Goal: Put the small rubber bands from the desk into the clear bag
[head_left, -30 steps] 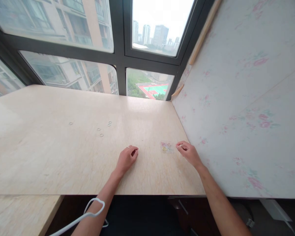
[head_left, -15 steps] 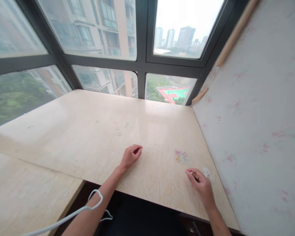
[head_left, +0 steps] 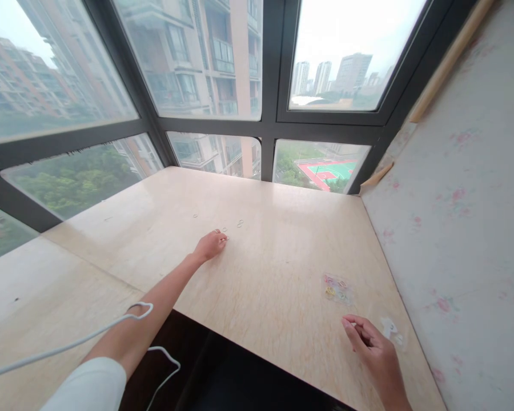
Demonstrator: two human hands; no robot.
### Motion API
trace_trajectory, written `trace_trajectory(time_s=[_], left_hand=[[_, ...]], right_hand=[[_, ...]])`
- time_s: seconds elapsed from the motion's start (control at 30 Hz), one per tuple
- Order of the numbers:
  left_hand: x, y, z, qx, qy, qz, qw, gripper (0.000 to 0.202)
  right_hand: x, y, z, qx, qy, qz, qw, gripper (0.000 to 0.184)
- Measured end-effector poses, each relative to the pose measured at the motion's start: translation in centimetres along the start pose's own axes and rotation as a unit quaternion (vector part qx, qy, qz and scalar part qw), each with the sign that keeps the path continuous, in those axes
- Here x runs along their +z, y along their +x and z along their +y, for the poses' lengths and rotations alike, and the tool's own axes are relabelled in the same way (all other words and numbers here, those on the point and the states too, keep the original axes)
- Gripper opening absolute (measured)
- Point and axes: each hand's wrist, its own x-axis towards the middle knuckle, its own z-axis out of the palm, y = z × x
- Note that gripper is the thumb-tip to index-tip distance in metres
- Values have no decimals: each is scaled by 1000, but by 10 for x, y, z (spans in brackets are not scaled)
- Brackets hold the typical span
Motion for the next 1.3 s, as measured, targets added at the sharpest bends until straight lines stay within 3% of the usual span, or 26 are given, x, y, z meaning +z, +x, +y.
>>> trace_trajectory(time_s=[0.43,0.57,0.67,0.77,0.9,1.13,1.3], left_hand=[[-27,15,2,70,108,-90,988,15],[-29,14,8,72,101,-89,988,11],[-26,12,24,85,81,-69,991,11],[-21,10,56,124,17,-33,992,10],[-14,6,120,185,-87,-2,979,7],[7,-15,239,295,-231,-19,927,5],[30,-21,289,334,-218,-43,916,10]], right_hand=[[2,-1,7,6,23,3,1000,35],[1,-1,3,6,35,6,999,35],[1,-1,0,5,47,0,999,35],[2,0,-3,2,59,-8,998,35],[2,0,-3,2,65,-18,998,33],[3,1,-4,-1,77,-11,997,28],[3,2,-5,-4,80,-10,997,26]])
